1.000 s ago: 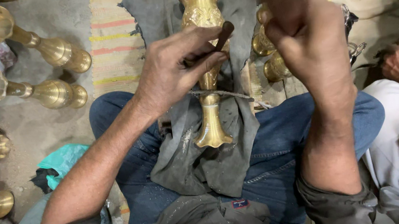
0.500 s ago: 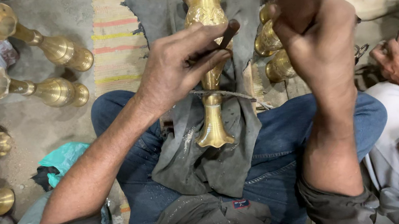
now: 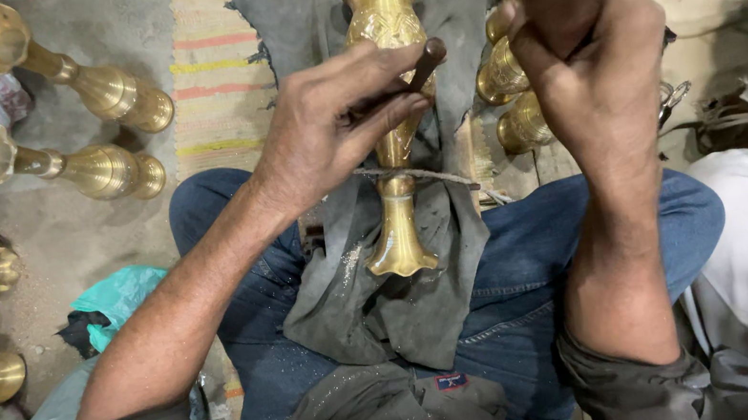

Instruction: The person sits cross-legged on the floor holding a brass vase upright on their lap. They hold a punch against the vase's decorated surface and repeatedly strike it with a wooden mallet, repositioning the punch around the pattern to work the metal.

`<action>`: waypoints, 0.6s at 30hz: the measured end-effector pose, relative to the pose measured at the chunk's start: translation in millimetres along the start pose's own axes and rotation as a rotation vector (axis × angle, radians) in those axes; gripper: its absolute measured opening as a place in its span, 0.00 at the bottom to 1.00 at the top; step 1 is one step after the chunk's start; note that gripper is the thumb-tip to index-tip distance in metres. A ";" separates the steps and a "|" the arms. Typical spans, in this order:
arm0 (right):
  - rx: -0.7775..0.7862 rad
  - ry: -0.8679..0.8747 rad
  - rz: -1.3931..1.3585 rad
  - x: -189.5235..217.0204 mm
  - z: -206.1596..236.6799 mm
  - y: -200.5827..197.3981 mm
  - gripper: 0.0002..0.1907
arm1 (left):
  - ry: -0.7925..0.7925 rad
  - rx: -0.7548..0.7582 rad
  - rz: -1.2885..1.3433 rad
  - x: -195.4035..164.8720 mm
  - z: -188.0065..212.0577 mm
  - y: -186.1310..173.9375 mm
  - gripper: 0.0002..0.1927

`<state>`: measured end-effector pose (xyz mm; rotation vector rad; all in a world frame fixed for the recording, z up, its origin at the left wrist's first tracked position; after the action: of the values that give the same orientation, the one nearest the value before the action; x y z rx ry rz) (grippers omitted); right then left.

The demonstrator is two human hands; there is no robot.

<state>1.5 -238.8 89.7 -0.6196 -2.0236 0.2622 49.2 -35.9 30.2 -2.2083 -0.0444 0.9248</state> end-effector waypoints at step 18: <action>0.063 -0.200 0.403 7.4 9.8 1.2 0.15 | 0.034 -0.028 0.103 5.7 4.6 4.9 0.19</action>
<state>-9.5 -233.2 89.7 -0.9932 -2.0553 0.6460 49.4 -34.9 21.4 -2.2695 0.0734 0.9468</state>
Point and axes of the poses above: each hand's wrist, its own z-axis away from the middle knuckle, its own y-axis out of the palm, x = y × z, the point moved 7 cm from there along -z, towards the middle knuckle, and after that the axes turned 8 degrees about -z, right-handed, at the moved point
